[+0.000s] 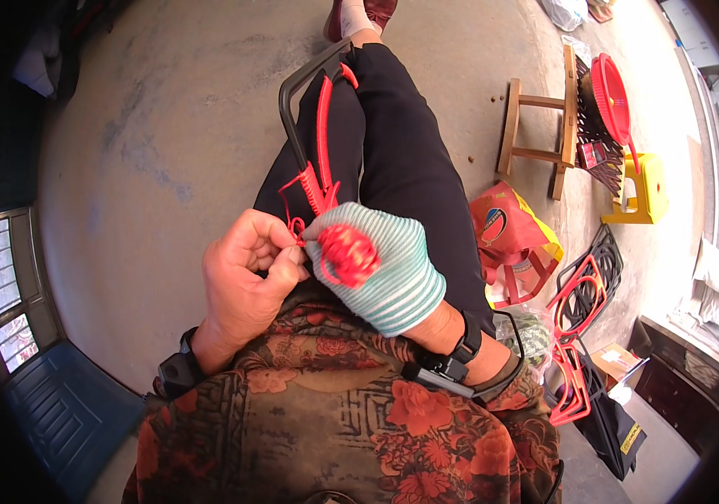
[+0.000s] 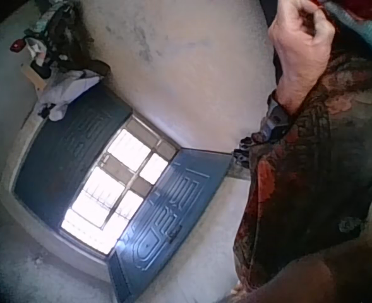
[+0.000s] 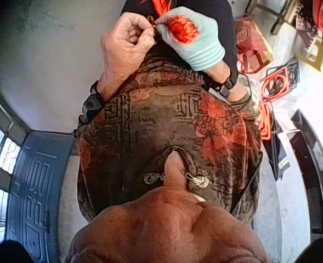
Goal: Winding red plastic ribbon around a red plastic hacksaw frame.
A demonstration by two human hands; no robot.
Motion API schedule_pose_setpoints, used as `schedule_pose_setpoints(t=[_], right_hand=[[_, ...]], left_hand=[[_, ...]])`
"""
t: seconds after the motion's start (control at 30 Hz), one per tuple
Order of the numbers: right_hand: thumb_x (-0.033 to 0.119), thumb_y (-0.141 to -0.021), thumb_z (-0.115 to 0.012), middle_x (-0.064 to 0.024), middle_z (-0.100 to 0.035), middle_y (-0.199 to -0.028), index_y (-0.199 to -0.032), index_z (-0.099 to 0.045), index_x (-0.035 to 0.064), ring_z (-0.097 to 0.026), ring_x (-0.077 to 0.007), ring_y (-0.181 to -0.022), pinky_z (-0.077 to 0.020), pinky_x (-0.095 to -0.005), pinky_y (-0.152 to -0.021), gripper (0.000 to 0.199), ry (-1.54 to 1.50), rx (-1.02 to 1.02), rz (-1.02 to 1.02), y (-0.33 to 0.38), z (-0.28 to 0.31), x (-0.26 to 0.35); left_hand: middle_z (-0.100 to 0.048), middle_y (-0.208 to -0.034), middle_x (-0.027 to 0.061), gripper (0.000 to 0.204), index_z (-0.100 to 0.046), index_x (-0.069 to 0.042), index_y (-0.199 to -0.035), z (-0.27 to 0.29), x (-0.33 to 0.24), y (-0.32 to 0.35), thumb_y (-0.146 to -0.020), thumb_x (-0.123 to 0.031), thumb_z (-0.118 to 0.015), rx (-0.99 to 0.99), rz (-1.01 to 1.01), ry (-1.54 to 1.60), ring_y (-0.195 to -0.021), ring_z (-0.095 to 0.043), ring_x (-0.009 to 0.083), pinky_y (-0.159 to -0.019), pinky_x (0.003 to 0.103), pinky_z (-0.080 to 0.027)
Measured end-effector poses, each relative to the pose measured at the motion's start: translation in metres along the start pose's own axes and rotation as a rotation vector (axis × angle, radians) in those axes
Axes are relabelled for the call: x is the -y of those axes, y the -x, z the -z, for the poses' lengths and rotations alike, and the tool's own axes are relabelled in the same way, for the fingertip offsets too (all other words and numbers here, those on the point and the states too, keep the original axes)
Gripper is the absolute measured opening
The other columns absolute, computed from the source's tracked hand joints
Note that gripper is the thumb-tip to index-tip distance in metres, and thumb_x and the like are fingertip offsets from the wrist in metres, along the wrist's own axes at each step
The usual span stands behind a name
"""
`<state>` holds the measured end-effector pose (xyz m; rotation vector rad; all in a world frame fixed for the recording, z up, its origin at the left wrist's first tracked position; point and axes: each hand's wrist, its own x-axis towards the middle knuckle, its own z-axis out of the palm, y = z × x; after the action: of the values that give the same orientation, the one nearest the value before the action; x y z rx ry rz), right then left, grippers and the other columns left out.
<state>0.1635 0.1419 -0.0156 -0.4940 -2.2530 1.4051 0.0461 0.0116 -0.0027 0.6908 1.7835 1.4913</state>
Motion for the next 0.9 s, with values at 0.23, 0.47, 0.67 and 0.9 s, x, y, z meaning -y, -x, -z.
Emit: schedule_pose_setpoints(t=[0.23, 0.47, 0.67, 0.9], right_hand=[[0.009, -0.084, -0.076, -0.0072, -0.071, -0.083, -0.095, -0.069, 0.0037, -0.069, -0.0135, -0.074, -0.0564, -0.0268, -0.069, 0.014, -0.163, -0.065, -0.394, -0.017, 0.019, 0.015], [-0.004, -0.073, -0.077, -0.0067, -0.068, -0.087, -0.091, -0.065, 0.0052, -0.068, -0.02, -0.08, -0.0533, -0.0299, -0.073, 0.023, -0.181, 0.208, 0.052, -0.022, 0.028, 0.008], [-0.002, -0.073, -0.077, -0.0072, -0.067, -0.086, -0.092, -0.062, 0.0046, -0.067, -0.0206, -0.079, -0.0525, -0.0301, -0.073, 0.024, -0.182, 0.271, 0.041, -0.018, 0.022, 0.004], [-0.002, -0.071, -0.078, -0.0067, -0.067, -0.086, -0.091, -0.061, 0.0045, -0.067, -0.0196, -0.08, -0.0526, -0.0298, -0.072, 0.027, -0.17, 0.164, 0.032, -0.015, 0.017, 0.003]], left_hand=[[-0.063, -0.078, 0.0011, 0.011, -0.054, 0.0, -0.089, 0.009, -0.002, 0.002, -0.084, 0.007, -0.062, 0.073, 0.111, 0.14, -0.066, -0.059, 0.002, -0.057, 0.019, -0.048], [-0.062, -0.073, -0.0011, 0.015, -0.055, -0.002, -0.085, 0.006, -0.002, 0.003, -0.079, 0.008, -0.065, 0.101, -0.052, -0.044, -0.06, -0.061, 0.0022, -0.054, 0.019, -0.048], [-0.063, -0.072, 0.0, 0.017, -0.055, -0.002, -0.084, 0.006, -0.001, 0.004, -0.077, 0.009, -0.066, 0.088, -0.085, -0.105, -0.059, -0.064, 0.0054, -0.054, 0.021, -0.049], [-0.063, -0.071, 0.0012, 0.018, -0.056, -0.003, -0.082, 0.007, -0.003, 0.003, -0.075, 0.009, -0.067, 0.073, -0.09, -0.141, -0.058, -0.065, 0.0077, -0.053, 0.023, -0.049]])
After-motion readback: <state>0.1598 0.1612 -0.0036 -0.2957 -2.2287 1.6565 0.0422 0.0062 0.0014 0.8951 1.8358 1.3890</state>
